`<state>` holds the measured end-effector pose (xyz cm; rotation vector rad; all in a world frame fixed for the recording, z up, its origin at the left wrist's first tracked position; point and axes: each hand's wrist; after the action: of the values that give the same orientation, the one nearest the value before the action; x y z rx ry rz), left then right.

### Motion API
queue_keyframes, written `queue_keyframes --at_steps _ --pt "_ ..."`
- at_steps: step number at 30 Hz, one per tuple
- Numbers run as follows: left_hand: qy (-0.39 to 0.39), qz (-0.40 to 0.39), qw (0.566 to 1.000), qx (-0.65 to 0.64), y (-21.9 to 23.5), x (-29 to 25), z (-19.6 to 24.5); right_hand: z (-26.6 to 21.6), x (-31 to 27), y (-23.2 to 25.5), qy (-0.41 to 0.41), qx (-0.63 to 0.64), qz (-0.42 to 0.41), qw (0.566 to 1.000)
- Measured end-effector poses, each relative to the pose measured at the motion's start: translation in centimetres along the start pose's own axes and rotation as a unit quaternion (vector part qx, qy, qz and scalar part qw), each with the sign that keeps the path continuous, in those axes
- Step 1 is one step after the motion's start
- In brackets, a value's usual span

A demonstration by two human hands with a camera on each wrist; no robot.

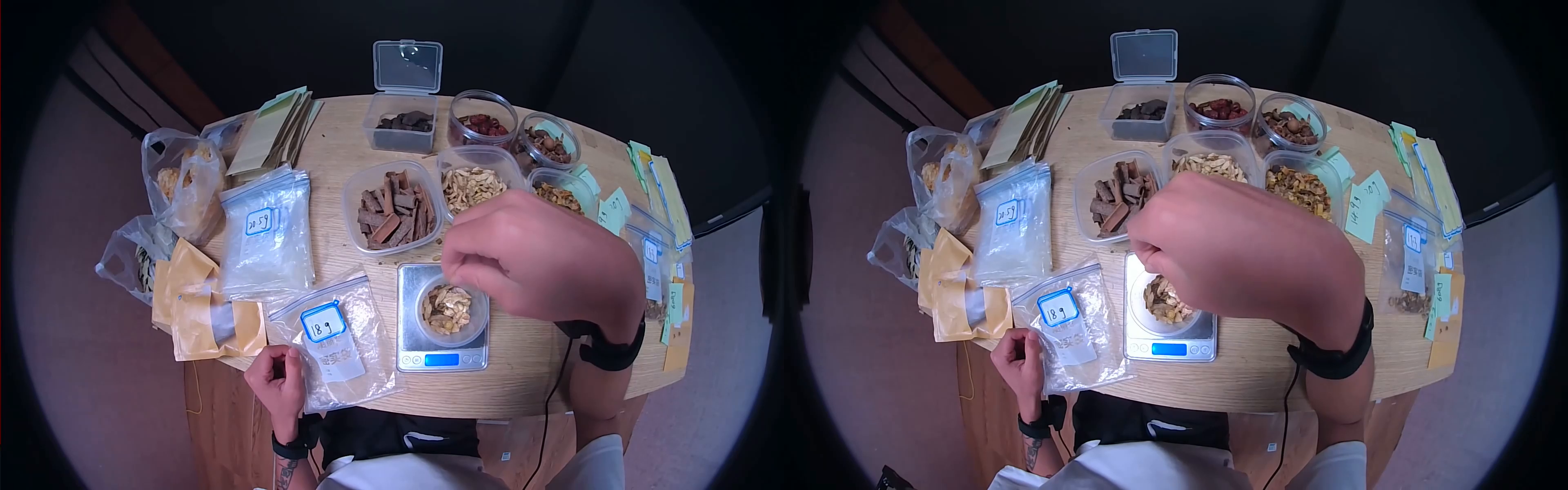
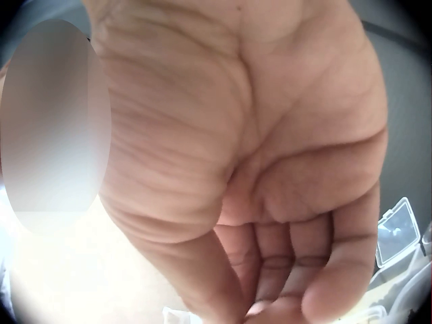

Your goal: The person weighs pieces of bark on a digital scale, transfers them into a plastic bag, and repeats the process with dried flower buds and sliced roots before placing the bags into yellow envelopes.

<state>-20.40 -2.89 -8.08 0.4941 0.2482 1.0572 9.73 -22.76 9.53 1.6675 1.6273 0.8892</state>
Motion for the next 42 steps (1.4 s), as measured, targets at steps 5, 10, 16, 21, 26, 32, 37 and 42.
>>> queue_keyframes --at_steps 5,10,16,21,26,32,37,42 --pt "0.004 -0.001 1.0 0.001 0.1 0.0 0.1 1.3 -0.4 -1.0 0.054 -0.004 0.073 0.996" --pt "0.012 -0.006 1.0 -0.009 0.2 0.0 0.1 2.1 -0.8 -0.1 0.065 -0.02 0.095 0.993" --pt "0.012 -0.003 1.0 -0.01 0.2 0.0 0.2 7.2 -1.0 1.0 -0.06 -0.036 0.181 0.981" --pt "0.003 0.001 1.0 -0.003 0.2 0.0 -0.1 13.0 -0.3 -1.8 -0.085 -0.123 0.186 0.971" --pt "0.015 -0.004 1.0 -0.016 0.2 -0.1 0.2 10.9 0.6 -1.6 -0.15 -0.055 0.136 0.978" --pt "0.008 -0.006 1.0 -0.011 0.3 0.0 0.0 11.8 0.8 -3.3 -0.148 -0.095 0.115 0.978" --pt "0.004 -0.005 1.0 -0.013 0.2 0.0 0.2 11.5 1.0 -3.7 -0.162 -0.124 0.092 0.975" --pt "-0.007 -0.007 1.0 -0.01 0.2 0.0 0.3 11.6 1.3 -4.2 -0.16 -0.177 0.107 0.965"
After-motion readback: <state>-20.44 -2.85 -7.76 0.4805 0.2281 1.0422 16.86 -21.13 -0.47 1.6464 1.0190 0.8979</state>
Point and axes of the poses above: each hand's wrist, its own x-axis towards the middle knuckle, its own y-axis out of the back of the hand, z = x × y, and after that the axes turned 14 degrees about y, right-handed
